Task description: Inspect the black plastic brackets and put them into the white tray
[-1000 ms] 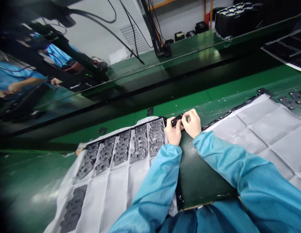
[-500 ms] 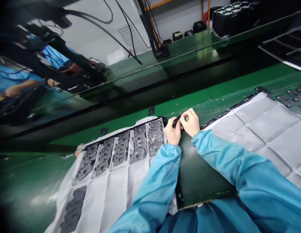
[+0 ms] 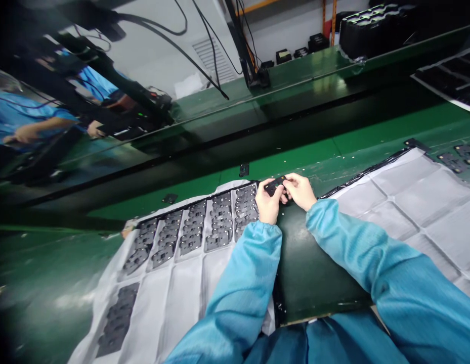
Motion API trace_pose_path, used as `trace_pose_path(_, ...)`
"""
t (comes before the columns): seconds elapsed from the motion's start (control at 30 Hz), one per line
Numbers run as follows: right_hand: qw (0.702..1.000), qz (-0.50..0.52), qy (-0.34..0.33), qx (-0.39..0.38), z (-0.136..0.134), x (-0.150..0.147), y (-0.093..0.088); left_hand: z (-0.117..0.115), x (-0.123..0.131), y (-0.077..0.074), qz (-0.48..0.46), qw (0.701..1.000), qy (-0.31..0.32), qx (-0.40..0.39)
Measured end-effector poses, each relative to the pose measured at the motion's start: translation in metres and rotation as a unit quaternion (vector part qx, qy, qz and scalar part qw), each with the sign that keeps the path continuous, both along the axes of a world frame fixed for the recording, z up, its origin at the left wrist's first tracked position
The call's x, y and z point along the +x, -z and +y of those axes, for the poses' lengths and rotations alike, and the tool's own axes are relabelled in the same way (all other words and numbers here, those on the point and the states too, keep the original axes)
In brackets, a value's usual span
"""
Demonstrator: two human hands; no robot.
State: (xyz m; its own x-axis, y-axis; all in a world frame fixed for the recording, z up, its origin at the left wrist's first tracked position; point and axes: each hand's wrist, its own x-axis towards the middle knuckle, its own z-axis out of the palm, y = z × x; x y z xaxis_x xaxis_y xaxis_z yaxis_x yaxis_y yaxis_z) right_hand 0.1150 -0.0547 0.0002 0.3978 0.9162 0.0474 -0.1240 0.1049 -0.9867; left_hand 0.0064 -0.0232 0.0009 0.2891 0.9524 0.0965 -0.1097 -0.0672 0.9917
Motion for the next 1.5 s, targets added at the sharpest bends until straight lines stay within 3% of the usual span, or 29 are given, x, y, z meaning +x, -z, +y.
trace_pose_path(0.2,0.998,0.014,0.056,0.002,-0.002,0.001,-0.002,-0.001,0.001,0.001,-0.012,0.998,0.058,-0.033)
trace_pose_path(0.37,0.999,0.038,0.032,0.004,-0.001,0.001,-0.002,-0.001,0.001,0.003,-0.012,0.998,0.056,-0.036)
trace_pose_path(0.73,0.996,-0.020,0.090,0.007,-0.004,-0.001,-0.005,-0.002,0.004,0.003,-0.021,0.997,0.056,-0.052)
trace_pose_path(0.87,0.989,-0.066,0.128,0.026,-0.002,0.001,-0.003,0.000,0.003,0.004,-0.069,0.991,0.055,-0.105)
trace_pose_path(1.13,0.997,-0.025,0.075,0.011,-0.003,-0.002,0.002,0.007,0.002,0.009,-0.093,0.985,-0.014,-0.146)
trace_pose_path(1.33,1.000,-0.016,0.001,0.007,-0.003,-0.009,0.005,0.009,0.000,0.006,-0.164,0.968,-0.016,-0.189)
trace_pose_path(1.5,1.000,-0.018,-0.014,0.015,-0.004,-0.010,0.004,0.007,0.000,0.004,-0.128,0.976,-0.021,-0.177)
